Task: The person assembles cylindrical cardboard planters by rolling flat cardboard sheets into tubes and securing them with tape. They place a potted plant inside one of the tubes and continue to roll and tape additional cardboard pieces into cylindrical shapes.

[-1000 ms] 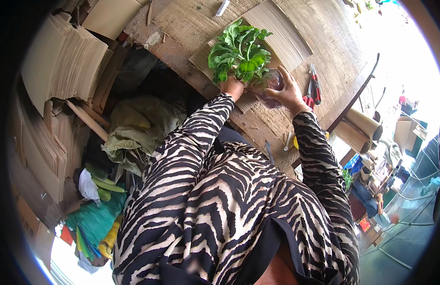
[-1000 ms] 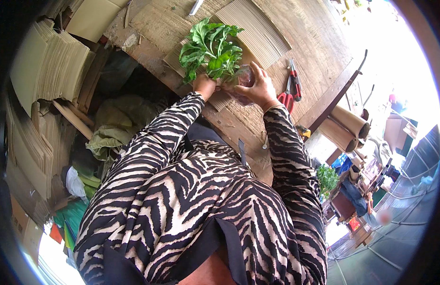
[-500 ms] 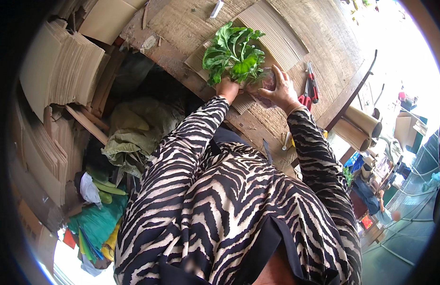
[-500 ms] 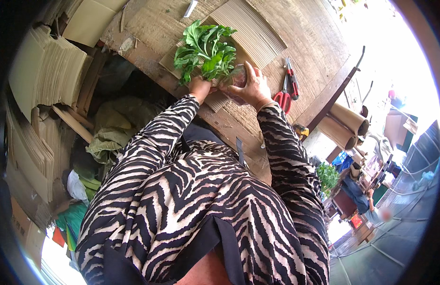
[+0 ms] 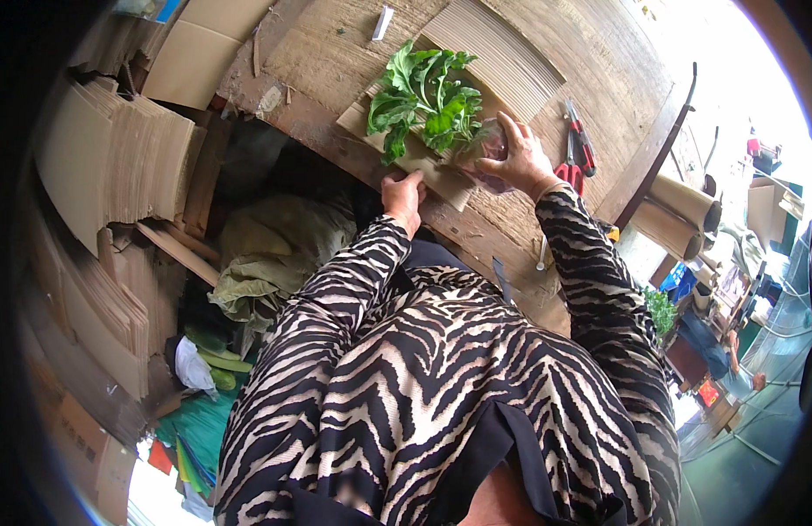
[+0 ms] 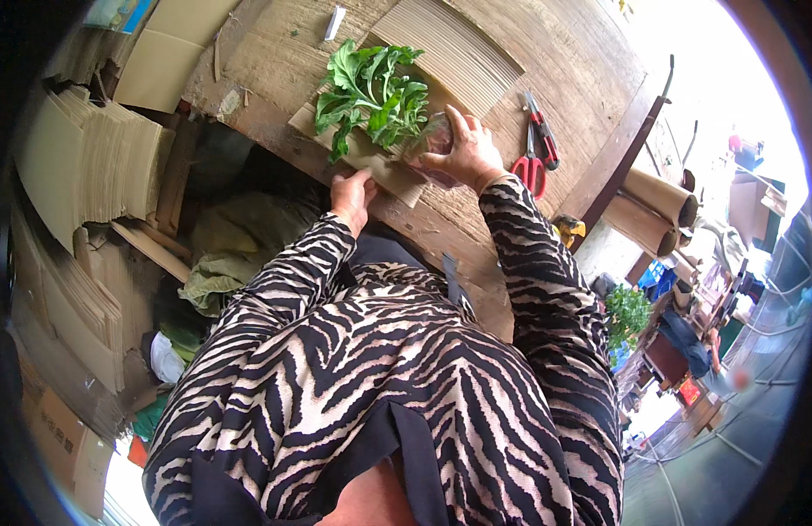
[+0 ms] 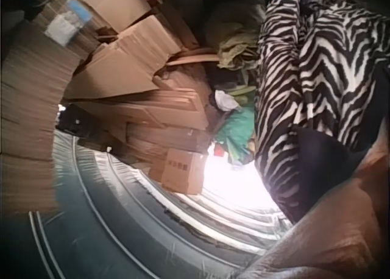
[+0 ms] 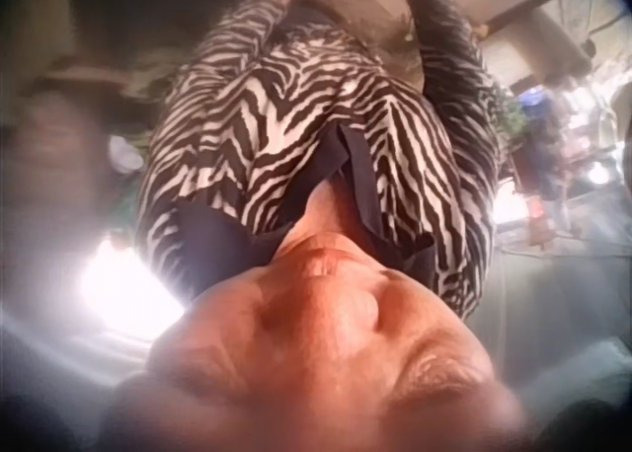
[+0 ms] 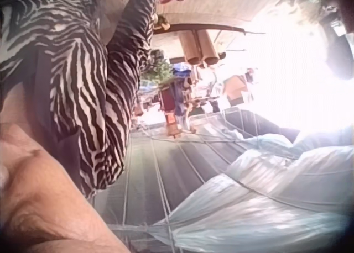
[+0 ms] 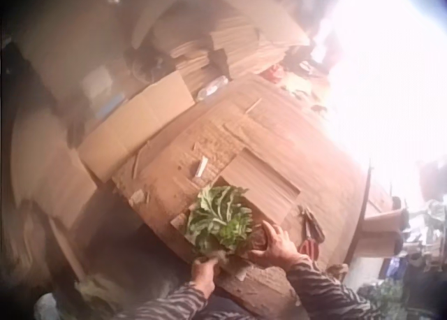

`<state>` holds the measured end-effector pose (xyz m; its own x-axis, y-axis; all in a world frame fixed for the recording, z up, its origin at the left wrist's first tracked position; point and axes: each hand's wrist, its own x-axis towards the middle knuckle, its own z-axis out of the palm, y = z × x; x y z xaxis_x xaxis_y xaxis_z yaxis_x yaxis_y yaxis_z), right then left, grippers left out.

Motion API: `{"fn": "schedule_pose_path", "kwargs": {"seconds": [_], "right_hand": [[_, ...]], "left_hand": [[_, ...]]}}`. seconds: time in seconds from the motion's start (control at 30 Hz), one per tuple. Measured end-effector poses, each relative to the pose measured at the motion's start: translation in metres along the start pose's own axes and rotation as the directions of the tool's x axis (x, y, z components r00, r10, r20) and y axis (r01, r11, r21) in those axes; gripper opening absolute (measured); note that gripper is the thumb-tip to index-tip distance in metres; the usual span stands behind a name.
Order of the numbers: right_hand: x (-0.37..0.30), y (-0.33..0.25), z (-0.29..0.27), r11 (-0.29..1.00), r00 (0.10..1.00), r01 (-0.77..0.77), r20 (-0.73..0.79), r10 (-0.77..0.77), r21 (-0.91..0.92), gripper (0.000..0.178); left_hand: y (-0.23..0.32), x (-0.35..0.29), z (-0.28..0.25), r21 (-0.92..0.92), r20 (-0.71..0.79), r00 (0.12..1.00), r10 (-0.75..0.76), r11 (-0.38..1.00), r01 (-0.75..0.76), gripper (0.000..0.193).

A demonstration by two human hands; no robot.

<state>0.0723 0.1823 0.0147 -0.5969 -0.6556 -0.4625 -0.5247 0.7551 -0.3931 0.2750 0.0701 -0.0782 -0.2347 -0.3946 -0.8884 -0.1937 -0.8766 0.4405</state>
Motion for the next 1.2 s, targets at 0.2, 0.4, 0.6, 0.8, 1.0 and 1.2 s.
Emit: {"fn": "schedule_pose_path", "kwargs": {"seconds": [0.2,0.4,0.6,0.8,1.0,1.2], "right_hand": [[-0.002,0.002,-0.005,1.0,0.999,0.022,-0.024,-0.022,0.015,0.109],[-0.004,-0.002,-0.007,0.995,0.999,0.044,-0.019,-0.042,0.087,0.097],[-0.004,0.006,-0.003,0.991,0.994,0.096,-0.063,-0.09,0.094,0.097],[-0.002,0.01,-0.008,0.995,0.997,0.064,-0.036,-0.061,0.08,0.098],[-0.003,0.001,-0.01,0.997,1.0,0.031,-0.006,-0.03,0.074,0.096],[-0.016,0.011,-0.013,0.993,1.0,0.023,0.001,-0.024,0.113,0.091]], "left_hand": [[-0.015,0.009,0.02,0.327,0.161,0.981,-0.107,0.944,0.049,0.023],[-0.013,-0.002,0.027,0.183,0.292,0.912,-0.288,0.953,0.243,0.03],[0.003,-0.016,0.008,0.705,0.351,0.893,-0.283,0.707,-0.054,0.03],[0.024,-0.029,0.007,0.462,0.805,0.379,0.456,-0.083,-0.883,0.028],[0.041,-0.008,0.023,0.714,0.644,0.76,-0.093,-0.286,-0.64,0.067],[0.023,0.004,0.021,0.659,0.717,0.697,-0.009,-0.315,-0.683,0.067]]}}
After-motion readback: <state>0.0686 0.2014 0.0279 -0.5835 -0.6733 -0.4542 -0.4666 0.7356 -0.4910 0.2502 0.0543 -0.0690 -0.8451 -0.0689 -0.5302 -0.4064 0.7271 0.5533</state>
